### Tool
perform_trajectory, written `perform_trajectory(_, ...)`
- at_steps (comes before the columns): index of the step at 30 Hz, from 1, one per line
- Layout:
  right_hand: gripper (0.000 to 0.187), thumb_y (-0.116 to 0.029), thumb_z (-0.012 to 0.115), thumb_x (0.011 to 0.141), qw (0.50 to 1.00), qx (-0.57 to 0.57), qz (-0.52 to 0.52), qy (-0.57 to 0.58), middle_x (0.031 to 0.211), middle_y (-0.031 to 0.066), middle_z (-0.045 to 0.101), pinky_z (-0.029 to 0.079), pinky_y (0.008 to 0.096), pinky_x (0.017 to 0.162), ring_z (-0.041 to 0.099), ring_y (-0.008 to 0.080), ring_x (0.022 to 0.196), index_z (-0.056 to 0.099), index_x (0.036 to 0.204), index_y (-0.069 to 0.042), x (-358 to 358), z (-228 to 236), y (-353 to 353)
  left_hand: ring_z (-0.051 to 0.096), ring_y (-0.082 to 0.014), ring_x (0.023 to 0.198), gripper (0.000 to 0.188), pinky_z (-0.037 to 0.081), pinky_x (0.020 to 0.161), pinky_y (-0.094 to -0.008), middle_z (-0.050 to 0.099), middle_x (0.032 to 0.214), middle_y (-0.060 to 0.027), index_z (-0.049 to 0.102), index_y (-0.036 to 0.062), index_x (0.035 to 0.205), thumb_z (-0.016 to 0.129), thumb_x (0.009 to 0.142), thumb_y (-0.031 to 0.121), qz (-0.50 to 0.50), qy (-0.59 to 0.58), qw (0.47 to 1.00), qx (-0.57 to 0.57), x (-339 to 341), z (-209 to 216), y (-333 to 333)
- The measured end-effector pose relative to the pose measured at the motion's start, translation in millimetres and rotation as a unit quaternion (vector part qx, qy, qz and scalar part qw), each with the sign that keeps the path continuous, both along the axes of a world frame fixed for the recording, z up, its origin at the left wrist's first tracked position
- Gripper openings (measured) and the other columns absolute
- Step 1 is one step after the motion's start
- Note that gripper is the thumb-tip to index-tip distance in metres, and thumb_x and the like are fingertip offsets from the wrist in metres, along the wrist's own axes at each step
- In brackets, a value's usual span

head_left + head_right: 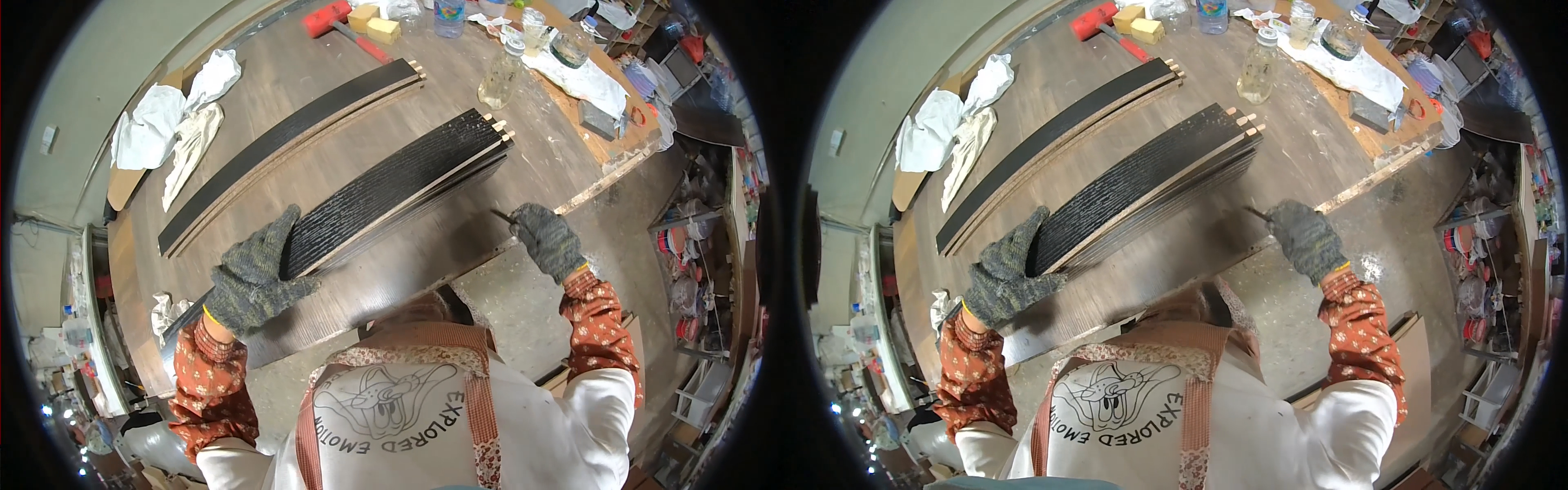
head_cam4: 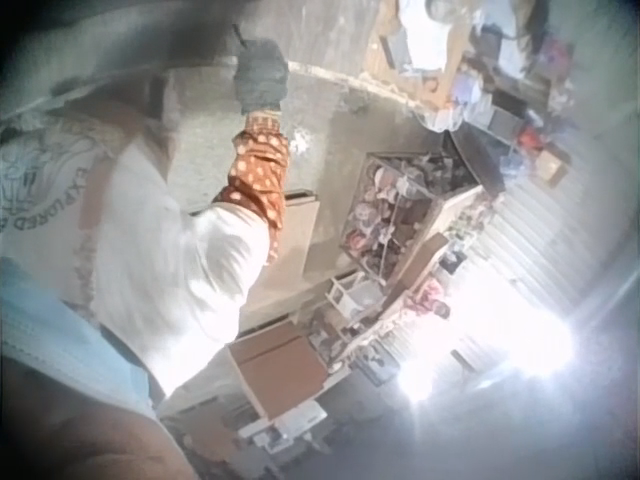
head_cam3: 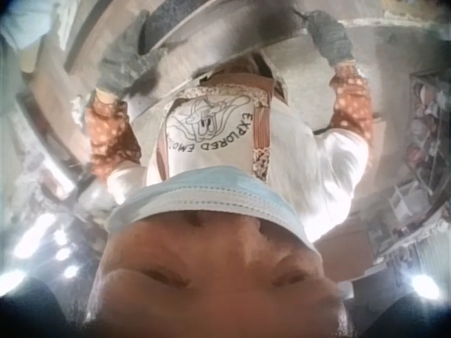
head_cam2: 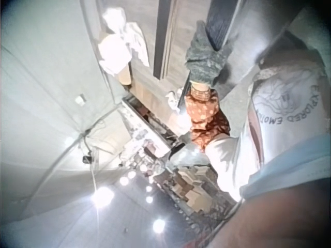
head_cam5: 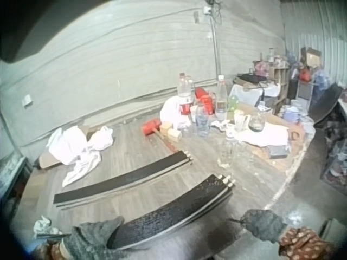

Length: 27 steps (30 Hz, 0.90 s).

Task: The person wipes multiple dark wood furniture slats with a white cloth, applying a liquid from a small bottle, and handles them one at a time on a workbench.

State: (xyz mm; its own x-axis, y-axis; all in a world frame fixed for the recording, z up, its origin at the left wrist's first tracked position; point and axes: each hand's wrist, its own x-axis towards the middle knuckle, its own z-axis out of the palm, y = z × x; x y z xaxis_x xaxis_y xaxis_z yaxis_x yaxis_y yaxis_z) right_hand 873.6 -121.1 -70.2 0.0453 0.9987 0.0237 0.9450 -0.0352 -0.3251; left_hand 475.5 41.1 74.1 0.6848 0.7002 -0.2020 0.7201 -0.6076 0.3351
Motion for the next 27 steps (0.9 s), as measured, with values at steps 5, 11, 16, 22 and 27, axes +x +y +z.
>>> perform_trajectory(5,0.030,-0.027,0.061,0.091,0.807,0.030,-0.244,0.537,0.094,0.0112,0.065,0.051,0.0326,0.070,0.062,0.0209,0.076,0.059,0.109,-0.002,0.0,-2.4,4.3,0.054,-0.0368,0.116,0.090,0.045,0.097,-0.0396,0.053,0.126,-0.0252,0.036,0.0046,0.140,0.077,0.071,0.045,-0.075,0.007,0.997,0.021,4.3,9.4,6.8)
perform_trajectory(11,0.031,-0.025,0.060,0.093,0.732,0.097,-0.190,0.647,0.094,0.0103,0.064,0.053,0.0322,0.067,0.063,0.0198,0.077,0.056,0.110,0.001,-26.2,40.3,4.4,0.054,-0.0360,0.117,0.093,0.042,0.101,-0.0388,0.051,0.130,-0.0237,0.035,0.0029,0.140,0.077,0.070,0.048,-0.158,-0.065,0.985,0.029,19.3,-7.0,27.3)
perform_trajectory(16,0.024,-0.021,0.054,0.096,0.766,0.160,-0.191,0.592,0.080,0.0042,0.062,0.048,0.0253,0.061,0.058,0.0112,0.068,0.058,0.109,-0.002,-59.6,80.5,13.9,0.055,-0.0334,0.116,0.100,0.044,0.097,-0.0367,0.052,0.131,-0.0208,0.030,0.0010,0.142,0.076,0.069,0.051,-0.151,-0.018,0.988,-0.018,43.5,-9.8,33.9)
perform_trajectory(22,0.028,-0.021,0.056,0.095,0.883,0.199,-0.208,0.371,0.078,0.0013,0.058,0.046,0.0218,0.059,0.056,0.0062,0.067,0.056,0.118,-0.005,-89.2,71.9,33.8,0.062,-0.0372,0.098,0.096,0.049,0.086,-0.0417,0.062,0.109,-0.0248,0.027,0.0012,0.143,0.072,0.071,0.046,-0.173,-0.085,0.981,-0.029,53.5,-23.8,37.5)
perform_trajectory(27,0.033,-0.024,0.056,0.092,0.933,0.160,-0.218,0.239,0.111,0.0104,0.064,0.049,0.0364,0.082,0.062,0.0283,0.099,0.058,0.124,-0.015,-111.0,88.8,61.4,0.063,-0.0379,0.096,0.086,0.050,0.084,-0.0420,0.061,0.111,-0.0241,0.034,0.0036,0.140,0.073,0.072,0.037,-0.121,-0.039,0.991,-0.037,51.9,-15.3,34.1)
